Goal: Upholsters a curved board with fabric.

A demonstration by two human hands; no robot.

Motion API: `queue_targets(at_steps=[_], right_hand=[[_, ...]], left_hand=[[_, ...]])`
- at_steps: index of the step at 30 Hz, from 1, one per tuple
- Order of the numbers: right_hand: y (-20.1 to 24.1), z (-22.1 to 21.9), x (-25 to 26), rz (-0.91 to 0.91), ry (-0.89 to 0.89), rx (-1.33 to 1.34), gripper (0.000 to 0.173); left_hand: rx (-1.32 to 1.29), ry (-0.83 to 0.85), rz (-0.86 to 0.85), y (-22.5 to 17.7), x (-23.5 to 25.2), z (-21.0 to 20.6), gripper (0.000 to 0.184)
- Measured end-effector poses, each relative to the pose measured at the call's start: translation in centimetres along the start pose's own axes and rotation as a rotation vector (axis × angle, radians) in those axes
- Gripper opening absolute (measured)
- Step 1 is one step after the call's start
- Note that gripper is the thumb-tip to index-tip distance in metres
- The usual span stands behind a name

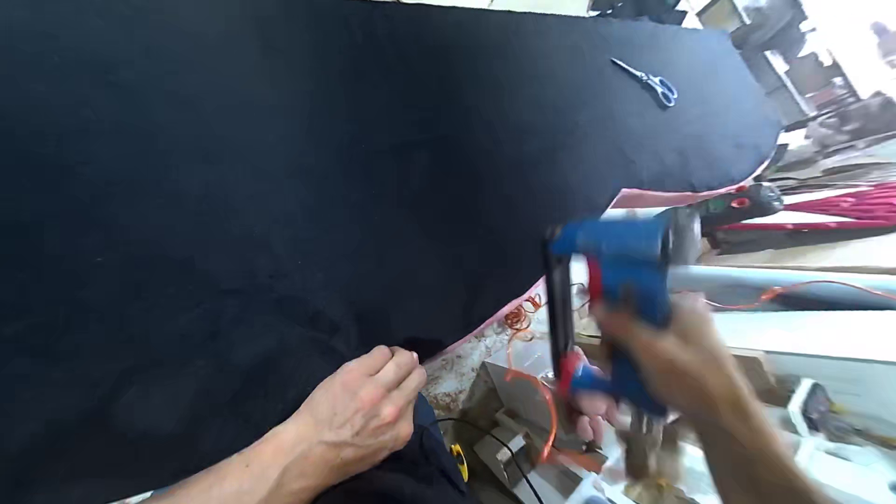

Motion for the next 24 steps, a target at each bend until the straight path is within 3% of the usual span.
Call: queue_targets(at_steps=[2, 5, 19, 22, 24], right_hand=[[-2.2, -1.9, -7.2, -0.004, 0.087, 0.161, 0.032], [-2.6, -4.0, -11.1, -0.005, 0.131, 0.123, 0.027], [1.5, -7.6, -14.2, 0.181, 0.142, -0.171, 0.029], [2.2, -6.0, -13.0, 0.103, -0.009, -0.173, 0.035], [4.9, -4.4, -9.8, 0.157, -0.109, -0.208, 0.046]], left_hand=[[-0.030, -0.018, 0.001, 0.1, -0.2, -0.1, 0.022], [-0.043, -0.028, -0.010, 0.2, -0.2, -0.3, 0.022], [0.033, -0.075, 0.138, -0.7, -1.5, -0.1, 0.024], [-0.172, 0.005, 0.212, 0.3, -2.3, 2.3, 0.022], [-0.265, -0.010, 0.288, 2.5, -3.5, 5.3, 0.027]])
Point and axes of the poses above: each hand's wrist, its own x-axis towards the middle knuckle, its own z-axis out of the back of the hand, y = z × x, the point moved 3 cm from there along x, towards the middle knuckle, and after that the axes turned 14 degrees about -y, right-handed, at the moved point
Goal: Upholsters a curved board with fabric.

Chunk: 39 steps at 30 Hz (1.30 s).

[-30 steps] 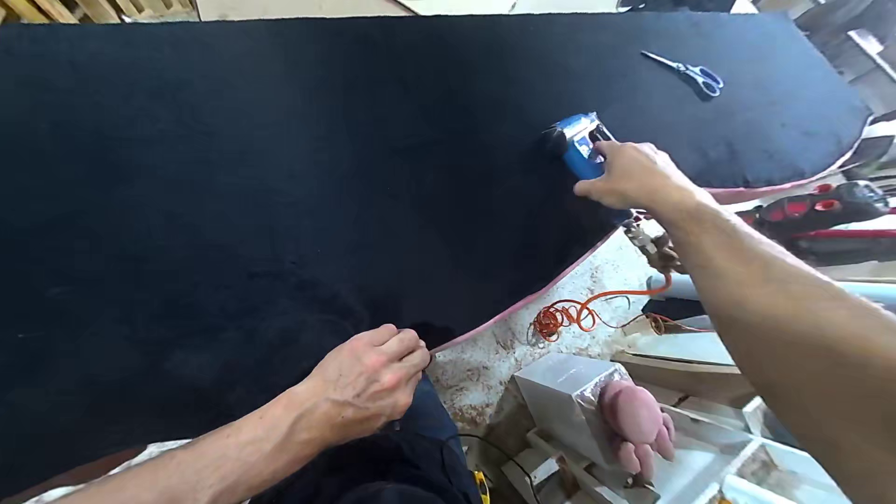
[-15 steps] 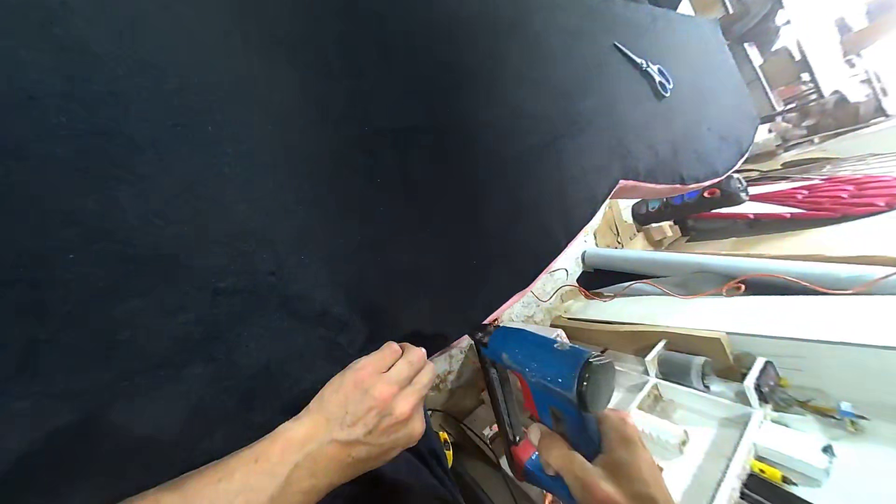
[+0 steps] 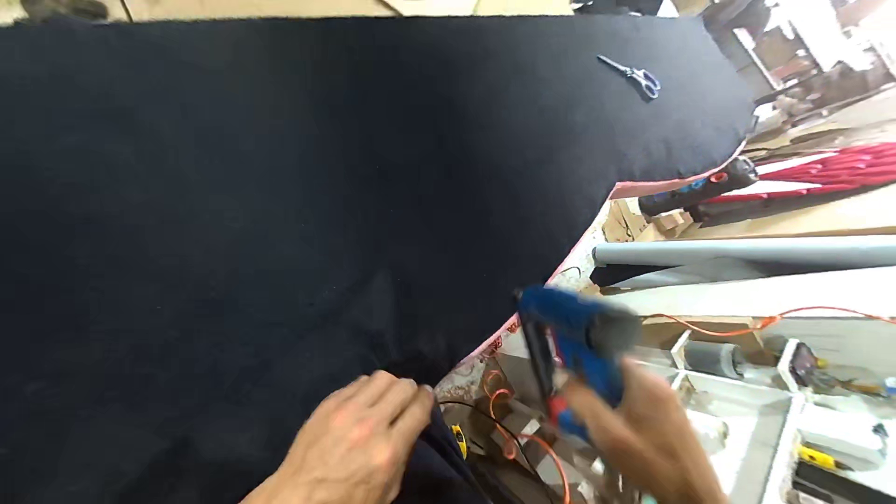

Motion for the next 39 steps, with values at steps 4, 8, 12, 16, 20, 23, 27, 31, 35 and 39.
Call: queue_targets(at_steps=[4, 8, 12, 16, 20, 23, 27, 31, 35, 39], right_hand=[[4.5, -0.5, 9.8, 0.082, -0.063, -0.070, 0.060], [4.7, -6.9, 18.2, 0.123, -0.148, -0.145, 0.066], [5.1, -7.8, 19.2, 0.059, -0.070, -0.089, 0.063], [5.7, -4.3, 15.0, -0.019, -0.318, 0.318, 0.047], [7.0, -4.7, 3.0, -0.004, -0.546, 0.484, 0.035], [6.7, -11.0, -5.3, 0.165, -0.576, 0.431, 0.019], [5.9, -17.1, -7.8, 0.352, -0.448, 0.318, 0.019], [6.2, -18.9, -6.4, 0.560, -0.462, 0.315, 0.022], [6.6, -21.0, -5.9, 0.529, -0.599, 0.504, 0.018], [6.7, -21.3, -6.6, 0.436, -0.625, 0.568, 0.015]], left_hand=[[0.141, 0.063, 0.049, 2.9, -1.9, 3.2, 0.066], [0.176, 0.124, 0.119, 3.6, -2.2, 2.0, 0.060], [0.231, -0.033, 0.089, 4.1, -2.5, 1.9, 0.024], [0.279, -0.231, -0.111, 1.5, -2.6, 4.5, 0.025], [0.245, -0.119, -0.290, 1.4, -5.1, 3.3, 0.022], [0.261, -0.102, -0.355, 2.6, -4.4, 1.9, 0.020], [0.243, -0.095, -0.380, 2.7, -4.2, 1.8, 0.020], [0.215, -0.095, -0.370, 2.7, -4.0, 2.2, 0.021], [0.259, -0.050, -0.325, 2.9, -3.8, 2.2, 0.017], [0.343, -0.040, -0.155, 1.7, -3.1, 1.9, 0.020]])
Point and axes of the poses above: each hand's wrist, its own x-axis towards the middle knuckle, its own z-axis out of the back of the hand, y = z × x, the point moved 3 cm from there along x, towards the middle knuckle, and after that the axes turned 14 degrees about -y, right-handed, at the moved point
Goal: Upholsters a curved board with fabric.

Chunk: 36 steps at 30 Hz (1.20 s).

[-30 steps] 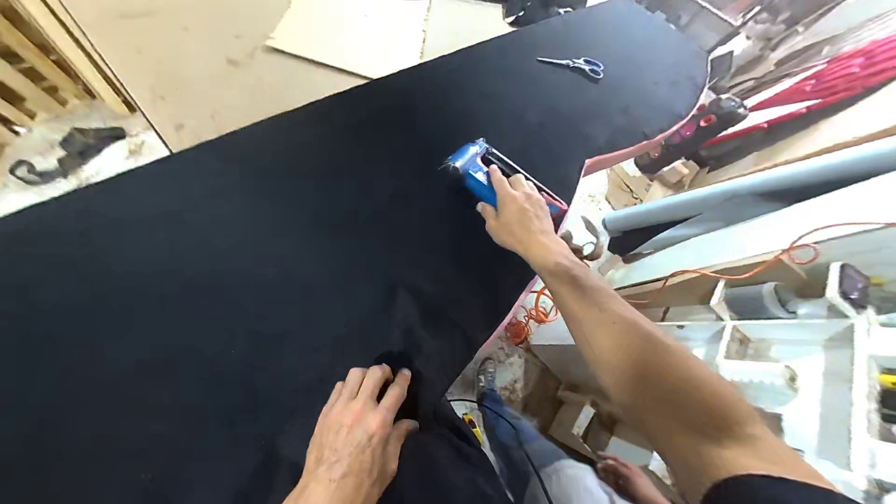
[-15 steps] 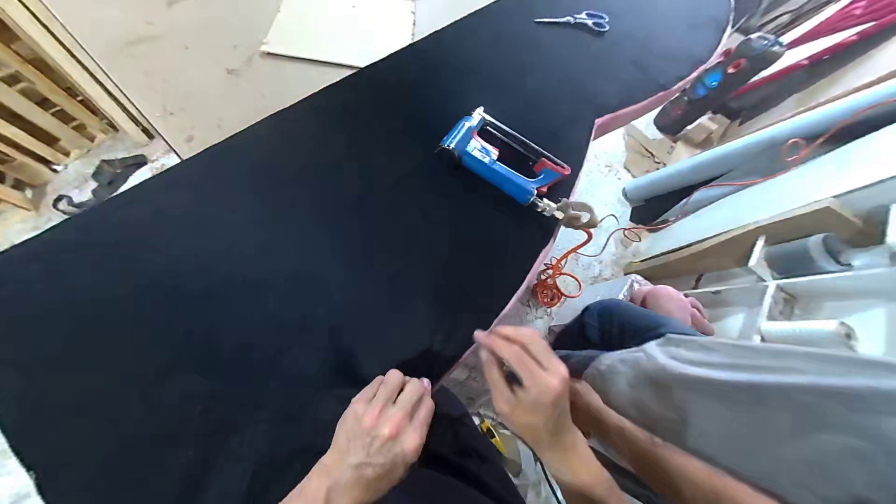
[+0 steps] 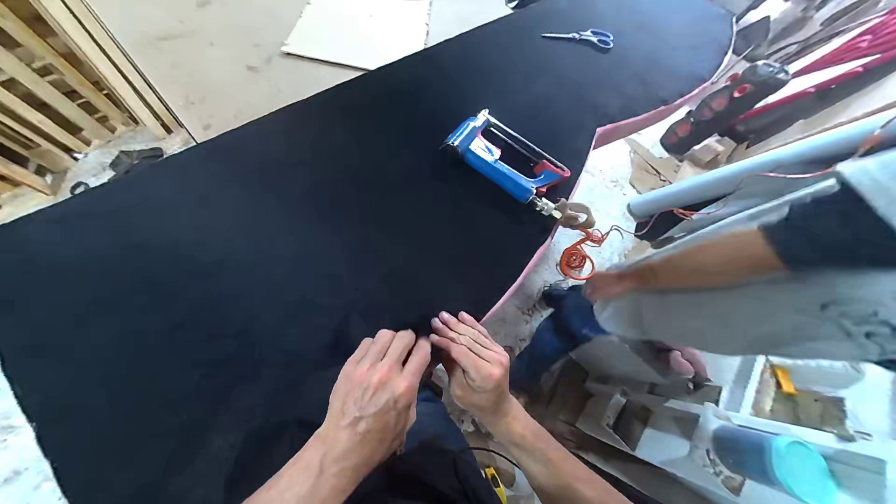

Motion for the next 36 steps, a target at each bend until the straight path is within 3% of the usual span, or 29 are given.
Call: queue_targets(at_steps=[5, 9, 11, 13, 15, 17, 18, 21, 24, 27, 31, 33, 36], right_hand=[[0.1, 0.0, -0.9, -0.035, -0.017, 0.031, 0.016], [0.5, 2.5, 0.4, 0.009, 0.283, 0.003, 0.027], [1.7, 5.4, 5.5, 0.004, 0.422, -0.062, 0.026], [0.2, 6.3, 13.0, 0.026, 0.394, -0.303, 0.030], [-4.2, 4.3, 20.0, -0.068, 0.443, -0.526, 0.054], [-8.8, 1.4, 24.1, -0.221, 0.510, -0.634, 0.081], [-10.6, 0.1, 25.1, -0.267, 0.551, -0.675, 0.087], [-12.9, -1.9, 27.6, -0.276, 0.683, -0.753, 0.082], [-11.5, -1.4, 29.9, -0.260, 0.804, -0.856, 0.055], [-5.8, 4.7, 27.9, -0.352, 0.732, -0.810, 0.033], [3.6, 15.2, 15.3, -0.756, 0.592, -0.425, 0.028], [5.6, 16.8, 10.3, -0.853, 0.574, -0.360, 0.030], [6.5, 16.3, 8.0, -0.888, 0.594, -0.349, 0.025]], left_hand=[[-0.129, -0.057, -0.071, 1.0, -1.2, -2.0, 0.030], [-0.190, -0.089, -0.163, 1.0, -1.3, -3.1, 0.026], [-0.184, -0.055, -0.198, 0.7, -1.1, -3.0, 0.025], [-0.181, -0.035, -0.219, 0.6, -1.3, -2.8, 0.025], [-0.184, -0.035, -0.224, 0.5, -1.4, -2.8, 0.026], [-0.179, -0.037, -0.217, 0.4, -1.3, -2.8, 0.023], [-0.179, -0.041, -0.213, 0.4, -1.3, -2.9, 0.023], [-0.182, -0.051, -0.201, 0.4, -1.3, -3.1, 0.024], [-0.166, -0.032, -0.201, -0.1, -1.4, -3.0, 0.021], [-0.168, -0.036, -0.200, -0.8, -1.4, -2.7, 0.020], [-0.166, -0.069, -0.158, -1.7, -1.7, -2.6, 0.022], [-0.163, -0.074, -0.151, -1.8, -1.9, -2.6, 0.022], [-0.160, -0.051, -0.153, -1.9, -2.1, -2.4, 0.022]])
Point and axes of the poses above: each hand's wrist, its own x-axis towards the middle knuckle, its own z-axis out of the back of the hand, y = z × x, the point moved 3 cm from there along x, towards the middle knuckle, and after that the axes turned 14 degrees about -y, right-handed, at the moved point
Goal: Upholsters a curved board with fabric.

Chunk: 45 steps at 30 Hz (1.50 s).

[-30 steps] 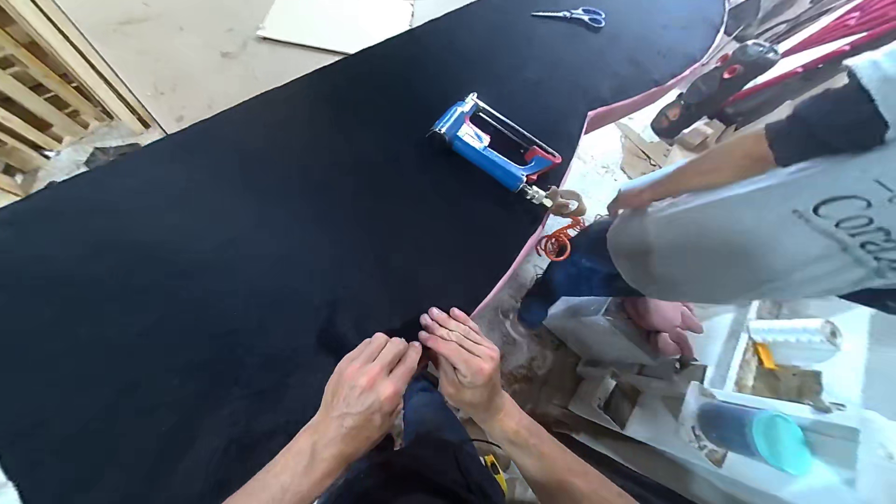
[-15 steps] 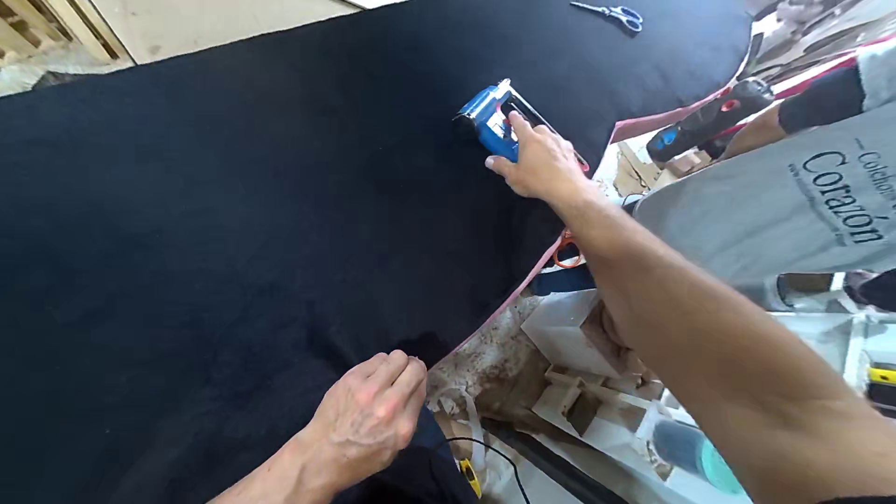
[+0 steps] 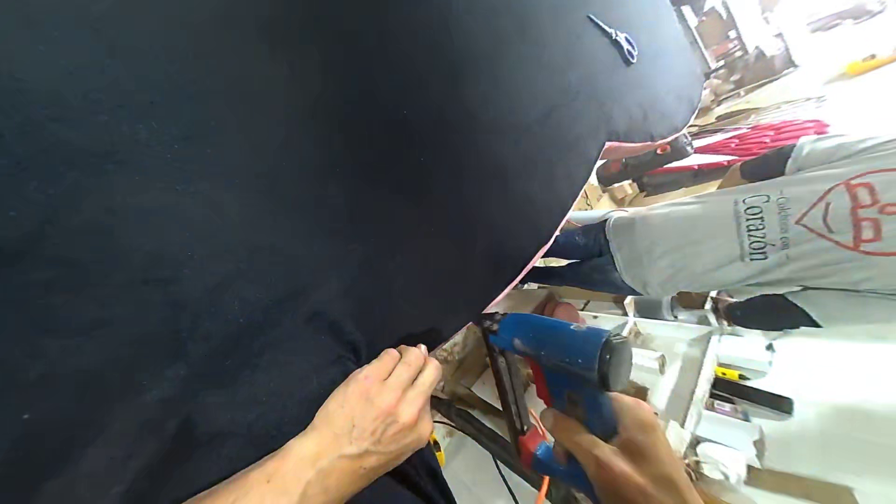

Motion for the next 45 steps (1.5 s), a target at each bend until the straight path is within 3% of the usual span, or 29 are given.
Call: queue_targets(at_steps=[10, 13, 16, 18, 20, 23, 25, 27, 30, 32, 35, 41, 43, 45], right_hand=[[1.4, -2.9, -2.1, 0.004, 0.045, -0.053, 0.022], [2.3, -4.1, -3.7, 0.097, 0.024, -0.207, 0.025], [2.5, -2.6, -2.8, 0.118, -0.033, -0.267, 0.030], [3.8, -0.8, 0.7, 0.198, -0.111, -0.385, 0.042], [6.3, 0.4, 5.7, 0.318, -0.210, -0.515, 0.049], [9.1, -0.5, 15.1, 0.428, -0.283, -0.599, 0.054], [9.6, -1.9, 20.4, 0.432, -0.252, -0.621, 0.062], [10.0, -2.6, 21.8, 0.461, -0.219, -0.619, 0.065], [10.7, -3.0, 12.8, 0.629, -0.218, -0.412, 0.048], [8.8, -7.2, 3.4, 0.785, -0.160, -0.147, 0.028], [6.7, -16.6, -4.3, 0.886, 0.159, 0.063, 0.044], [9.2, -23.3, -4.5, 0.912, 0.039, -0.177, 0.043], [8.7, -21.3, -5.6, 0.863, 0.174, -0.224, 0.045], [7.0, -18.3, -6.0, 0.863, 0.031, -0.136, 0.031]], left_hand=[[0.044, -0.022, 0.038, -0.4, -0.2, 0.2, 0.023], [0.072, -0.020, 0.047, -0.8, -0.8, 0.4, 0.024], [-0.092, 0.057, 0.161, -0.4, -1.9, 2.3, 0.024], [-0.236, 0.027, 0.299, 0.9, -3.1, 5.6, 0.028], [-0.145, -0.013, 0.359, 1.7, -4.6, 9.5, 0.038], [0.030, 0.104, 0.416, 2.0, -6.1, 12.2, 0.056], [0.053, 0.154, 0.466, 2.1, -6.4, 12.0, 0.048], [0.037, 0.121, 0.495, 2.6, -6.6, 11.4, 0.031], [0.080, -0.026, 0.492, 2.5, -7.3, 11.0, 0.018], [0.137, -0.077, 0.439, 2.5, -6.9, 11.3, 0.016], [0.194, -0.108, 0.266, 1.6, -6.3, 12.2, 0.015], [0.220, 0.048, 0.039, 1.3, -6.7, 11.9, 0.018], [0.227, 0.041, -0.003, 2.0, -7.8, 10.7, 0.020], [0.238, 0.015, -0.023, 2.8, -8.6, 9.5, 0.021]])
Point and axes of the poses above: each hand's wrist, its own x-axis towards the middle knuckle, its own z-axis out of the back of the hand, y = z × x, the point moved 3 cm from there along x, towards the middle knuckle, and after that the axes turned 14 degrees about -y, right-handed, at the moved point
